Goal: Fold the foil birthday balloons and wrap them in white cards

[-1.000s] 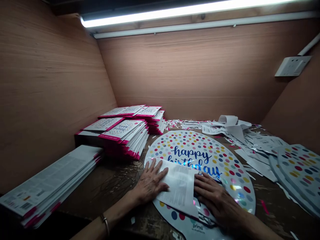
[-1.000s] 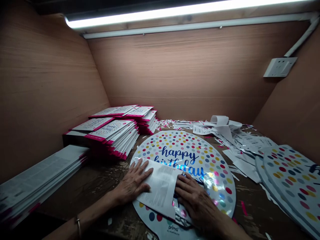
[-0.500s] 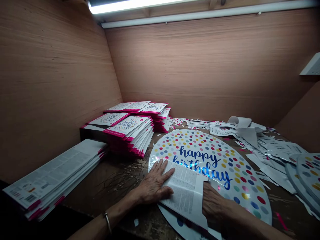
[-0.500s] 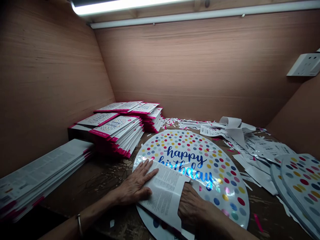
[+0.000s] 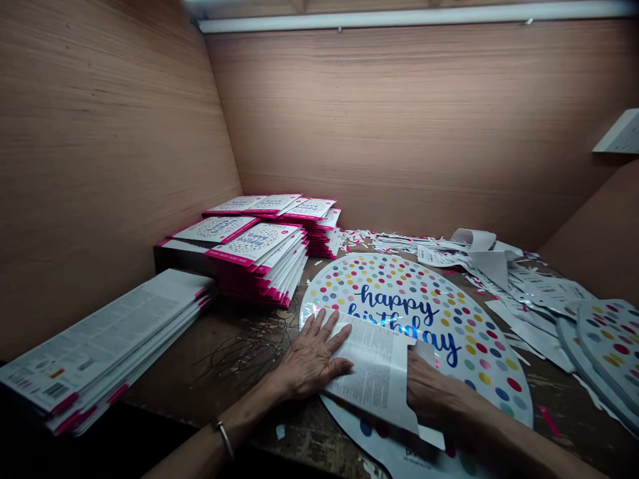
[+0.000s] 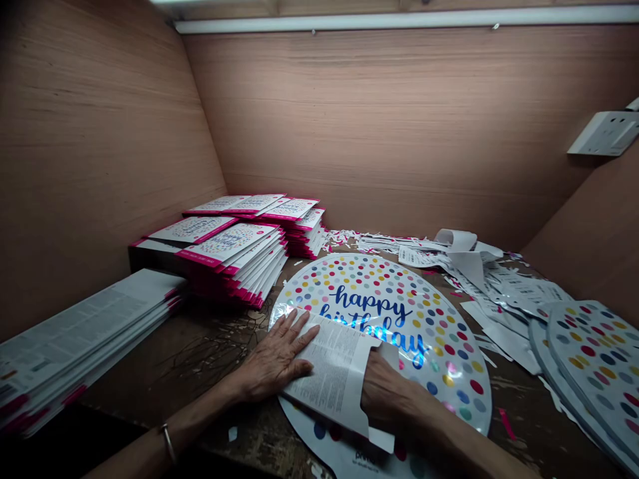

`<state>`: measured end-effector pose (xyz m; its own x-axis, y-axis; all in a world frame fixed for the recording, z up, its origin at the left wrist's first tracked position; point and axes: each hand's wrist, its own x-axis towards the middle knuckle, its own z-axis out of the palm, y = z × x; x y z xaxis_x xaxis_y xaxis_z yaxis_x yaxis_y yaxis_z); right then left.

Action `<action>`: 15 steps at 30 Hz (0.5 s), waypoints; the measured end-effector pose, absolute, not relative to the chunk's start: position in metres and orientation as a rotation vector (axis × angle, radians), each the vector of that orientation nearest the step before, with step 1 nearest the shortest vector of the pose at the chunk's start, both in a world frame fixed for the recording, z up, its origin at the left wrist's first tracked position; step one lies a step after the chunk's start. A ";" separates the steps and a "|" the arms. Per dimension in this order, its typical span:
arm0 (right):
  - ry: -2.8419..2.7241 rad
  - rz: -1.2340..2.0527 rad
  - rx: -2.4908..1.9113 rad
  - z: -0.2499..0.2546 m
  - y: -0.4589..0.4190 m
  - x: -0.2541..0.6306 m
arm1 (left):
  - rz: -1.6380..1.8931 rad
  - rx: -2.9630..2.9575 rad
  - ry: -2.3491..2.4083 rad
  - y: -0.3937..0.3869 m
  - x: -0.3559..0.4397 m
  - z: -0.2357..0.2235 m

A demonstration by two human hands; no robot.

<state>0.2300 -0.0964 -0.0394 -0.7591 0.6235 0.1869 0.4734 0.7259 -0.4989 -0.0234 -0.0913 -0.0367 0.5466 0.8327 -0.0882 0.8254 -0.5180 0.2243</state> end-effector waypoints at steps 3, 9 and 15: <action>-2.680 0.522 -0.842 -0.033 -0.112 0.263 | 0.016 2.599 1.412 -0.092 -0.020 -0.033; -2.387 0.236 -1.073 -0.033 -0.147 0.300 | 0.179 2.872 1.177 -0.104 0.028 -0.021; -2.407 0.352 -1.098 -0.031 -0.146 0.280 | 0.100 2.818 0.964 -0.117 0.071 -0.042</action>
<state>0.2795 -0.1459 -0.0310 -0.5706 0.7614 0.3077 0.6413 0.6472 -0.4122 0.0706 -0.1175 -0.0420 0.7898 0.6133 0.0109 0.6025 -0.7789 0.1741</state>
